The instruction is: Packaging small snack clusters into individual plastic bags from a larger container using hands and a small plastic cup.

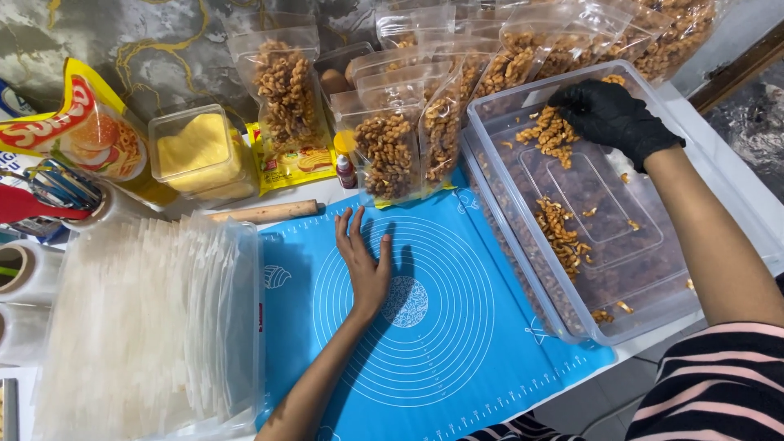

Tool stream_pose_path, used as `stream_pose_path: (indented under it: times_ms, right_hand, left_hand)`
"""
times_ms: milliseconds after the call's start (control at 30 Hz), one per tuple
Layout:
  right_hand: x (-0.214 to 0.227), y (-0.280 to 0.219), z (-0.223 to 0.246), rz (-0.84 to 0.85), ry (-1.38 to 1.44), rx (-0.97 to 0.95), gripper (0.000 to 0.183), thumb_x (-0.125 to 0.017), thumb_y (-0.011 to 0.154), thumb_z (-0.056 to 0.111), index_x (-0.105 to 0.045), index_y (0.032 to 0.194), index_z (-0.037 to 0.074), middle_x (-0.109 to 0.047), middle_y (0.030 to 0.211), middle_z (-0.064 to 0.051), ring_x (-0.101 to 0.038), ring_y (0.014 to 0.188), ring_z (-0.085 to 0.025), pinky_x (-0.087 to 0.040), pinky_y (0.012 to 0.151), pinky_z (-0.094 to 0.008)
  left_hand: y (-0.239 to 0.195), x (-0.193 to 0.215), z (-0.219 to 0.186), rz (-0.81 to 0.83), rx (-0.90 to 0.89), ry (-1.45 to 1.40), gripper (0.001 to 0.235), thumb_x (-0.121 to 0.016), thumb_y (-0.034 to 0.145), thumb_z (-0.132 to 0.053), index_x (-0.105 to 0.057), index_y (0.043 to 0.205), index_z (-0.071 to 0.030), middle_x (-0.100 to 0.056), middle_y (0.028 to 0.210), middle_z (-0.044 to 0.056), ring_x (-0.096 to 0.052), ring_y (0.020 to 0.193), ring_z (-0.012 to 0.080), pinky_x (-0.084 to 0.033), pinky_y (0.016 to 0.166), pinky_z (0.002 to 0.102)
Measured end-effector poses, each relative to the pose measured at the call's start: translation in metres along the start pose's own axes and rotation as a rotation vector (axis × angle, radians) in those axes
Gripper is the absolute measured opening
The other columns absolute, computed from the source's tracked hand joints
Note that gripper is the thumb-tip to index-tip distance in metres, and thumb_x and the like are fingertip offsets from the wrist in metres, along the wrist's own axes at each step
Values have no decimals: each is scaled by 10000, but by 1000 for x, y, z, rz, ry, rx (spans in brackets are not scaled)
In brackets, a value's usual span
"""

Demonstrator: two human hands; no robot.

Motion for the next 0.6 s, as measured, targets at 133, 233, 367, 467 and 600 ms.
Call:
stream_pose_path:
  times_ms: [133, 233, 367, 467, 600]
  right_hand:
    - [-18, -4, -21, 53, -140, -58, 447, -554, 1054, 395, -732, 1343, 104, -729, 1262, -177, -674, 1143, -410, -509, 1015, -513]
    - [-18, -13, -5, 161, -163, -106, 429, -515, 1065, 390, -691, 1382, 162, -778, 1015, -127, -725, 923, -376, -555, 873, -505]
    - [-7, -32, 25, 207, -221, -147, 504, -443, 1092, 487, -764, 1029, 103, -757, 904, -143, -715, 866, -376, -545, 838, -491]
    - [-3, -47, 44, 232, -301, -192, 574, -424, 1104, 504, -761, 866, 104, -745, 860, -157, -706, 829, -385, -525, 801, -494]
    - [-23, -67, 30, -105, -331, 278, 553, -724, 884, 172, -637, 1430, 146, -684, 1305, -180, -659, 1142, -428, -523, 994, -504]
  left_hand:
    - [0, 1, -3, 9, 1, -3, 553, -510, 1054, -415, -370, 1550, -211, -250, 1645, 127, -108, 1588, 392, -178, 1230, 632]
    - [1, 2, -5, 7, 6, -6, 551, -512, 1057, -407, -370, 1548, -203, -251, 1645, 120, -103, 1590, 381, -172, 1237, 625]
    - [2, 1, 0, -2, -4, -10, 367, -415, 1088, -406, -564, 1336, -181, -344, 1583, 111, -160, 1575, 372, -180, 1234, 601]
    - [2, 1, 3, 13, -43, -41, 382, -433, 1084, -347, -737, 987, -138, -539, 1332, 68, -381, 1389, 306, -326, 1113, 504]
    - [2, 3, 5, 51, -37, -85, 383, -670, 994, -135, -538, 1353, -130, -592, 1198, 100, -653, 1019, 195, -549, 800, 299]
Point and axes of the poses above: each hand's wrist, its own y-axis towards the middle knuckle, its own x-axis out of the back of the hand, z = x × y, the point moved 1 cm from there along y, towards the middle knuckle
